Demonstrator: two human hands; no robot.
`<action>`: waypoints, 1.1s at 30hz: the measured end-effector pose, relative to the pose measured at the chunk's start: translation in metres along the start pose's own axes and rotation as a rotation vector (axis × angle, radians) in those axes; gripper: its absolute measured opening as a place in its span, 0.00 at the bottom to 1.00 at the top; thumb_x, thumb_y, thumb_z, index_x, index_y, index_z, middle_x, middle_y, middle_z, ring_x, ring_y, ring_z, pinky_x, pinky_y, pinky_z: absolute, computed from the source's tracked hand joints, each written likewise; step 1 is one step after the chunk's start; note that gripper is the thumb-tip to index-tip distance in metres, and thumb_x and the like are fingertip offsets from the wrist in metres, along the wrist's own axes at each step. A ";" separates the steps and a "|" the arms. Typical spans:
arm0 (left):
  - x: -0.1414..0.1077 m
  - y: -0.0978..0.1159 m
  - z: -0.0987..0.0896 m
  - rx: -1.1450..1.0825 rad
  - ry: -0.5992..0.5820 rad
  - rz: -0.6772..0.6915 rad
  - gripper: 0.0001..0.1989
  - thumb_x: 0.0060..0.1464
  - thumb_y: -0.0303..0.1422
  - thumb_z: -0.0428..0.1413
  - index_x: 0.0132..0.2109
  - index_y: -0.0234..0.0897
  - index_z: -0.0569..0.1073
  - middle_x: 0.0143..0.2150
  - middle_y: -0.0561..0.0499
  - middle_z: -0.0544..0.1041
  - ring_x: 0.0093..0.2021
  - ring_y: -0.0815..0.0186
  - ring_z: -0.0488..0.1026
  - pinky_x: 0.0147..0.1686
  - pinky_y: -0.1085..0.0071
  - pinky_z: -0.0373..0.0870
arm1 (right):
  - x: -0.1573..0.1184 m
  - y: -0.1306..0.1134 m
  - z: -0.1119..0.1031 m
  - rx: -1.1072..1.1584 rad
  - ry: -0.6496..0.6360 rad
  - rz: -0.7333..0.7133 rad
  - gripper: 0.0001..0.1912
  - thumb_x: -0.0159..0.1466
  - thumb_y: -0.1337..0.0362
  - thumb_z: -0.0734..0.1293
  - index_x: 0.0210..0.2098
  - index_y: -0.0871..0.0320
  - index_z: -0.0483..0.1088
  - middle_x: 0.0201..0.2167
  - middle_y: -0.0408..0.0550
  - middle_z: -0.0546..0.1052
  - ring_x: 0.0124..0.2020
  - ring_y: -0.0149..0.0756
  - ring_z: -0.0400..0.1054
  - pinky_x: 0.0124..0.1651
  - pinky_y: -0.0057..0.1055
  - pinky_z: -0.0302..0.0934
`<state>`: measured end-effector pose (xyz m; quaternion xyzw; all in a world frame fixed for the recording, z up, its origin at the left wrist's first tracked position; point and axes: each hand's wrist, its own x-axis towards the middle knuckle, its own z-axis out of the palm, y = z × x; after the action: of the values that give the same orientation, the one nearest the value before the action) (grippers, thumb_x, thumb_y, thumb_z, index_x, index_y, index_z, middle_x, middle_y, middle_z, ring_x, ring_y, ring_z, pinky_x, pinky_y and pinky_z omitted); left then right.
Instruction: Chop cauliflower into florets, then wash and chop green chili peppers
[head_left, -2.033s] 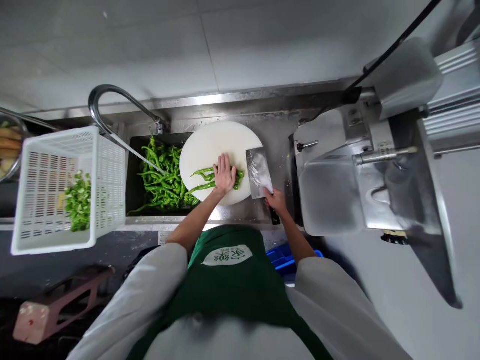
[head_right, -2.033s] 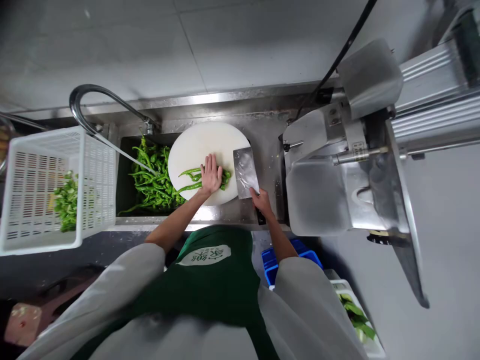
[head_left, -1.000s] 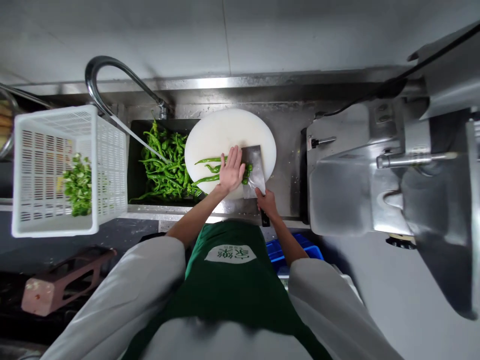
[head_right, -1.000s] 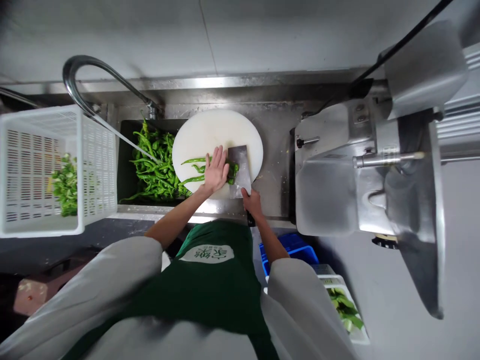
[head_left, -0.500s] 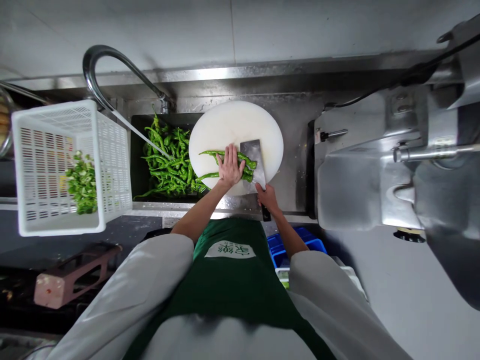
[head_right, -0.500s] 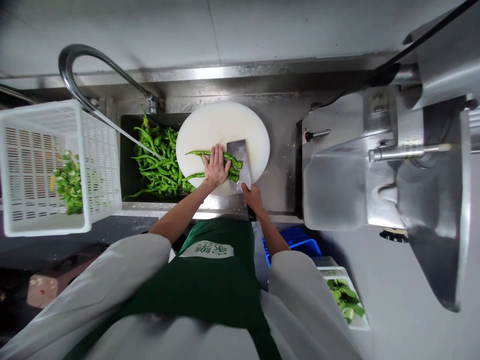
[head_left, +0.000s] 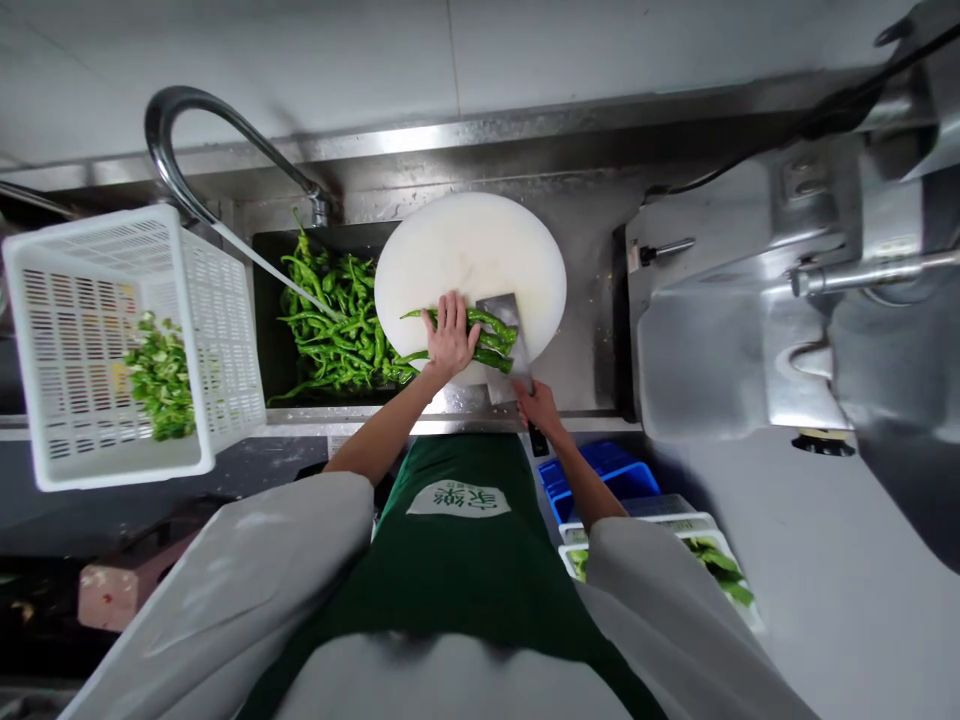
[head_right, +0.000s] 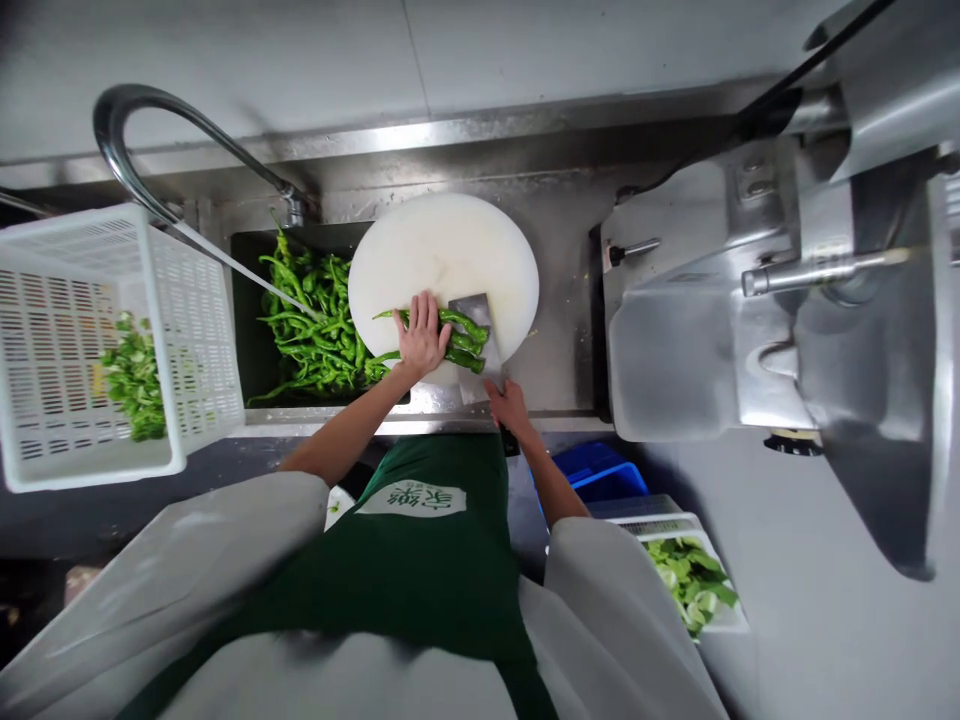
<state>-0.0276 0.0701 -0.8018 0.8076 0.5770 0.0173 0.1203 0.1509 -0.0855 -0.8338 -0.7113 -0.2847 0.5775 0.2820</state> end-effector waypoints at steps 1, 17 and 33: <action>0.000 0.000 0.001 -0.004 -0.013 -0.002 0.39 0.71 0.50 0.32 0.77 0.28 0.44 0.79 0.41 0.40 0.79 0.50 0.36 0.74 0.41 0.24 | -0.001 0.000 0.003 0.006 0.009 0.007 0.27 0.62 0.36 0.66 0.31 0.52 0.58 0.14 0.36 0.65 0.12 0.29 0.60 0.14 0.25 0.51; -0.001 0.021 -0.003 -0.050 -0.058 0.076 0.38 0.71 0.49 0.32 0.78 0.29 0.42 0.80 0.43 0.38 0.79 0.53 0.31 0.76 0.44 0.29 | -0.015 0.014 0.026 0.061 0.074 0.049 0.27 0.62 0.34 0.64 0.32 0.51 0.58 0.13 0.37 0.63 0.12 0.32 0.59 0.13 0.28 0.53; -0.002 0.005 0.012 -0.125 -0.047 0.162 0.34 0.71 0.43 0.33 0.77 0.32 0.47 0.80 0.50 0.43 0.79 0.49 0.28 0.77 0.43 0.35 | -0.006 0.012 -0.020 0.028 0.033 -0.006 0.21 0.65 0.44 0.67 0.32 0.52 0.59 0.12 0.35 0.64 0.11 0.30 0.59 0.13 0.25 0.52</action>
<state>-0.0218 0.0648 -0.8125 0.8427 0.5047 0.0440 0.1822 0.1705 -0.0989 -0.8350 -0.7157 -0.2742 0.5688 0.2984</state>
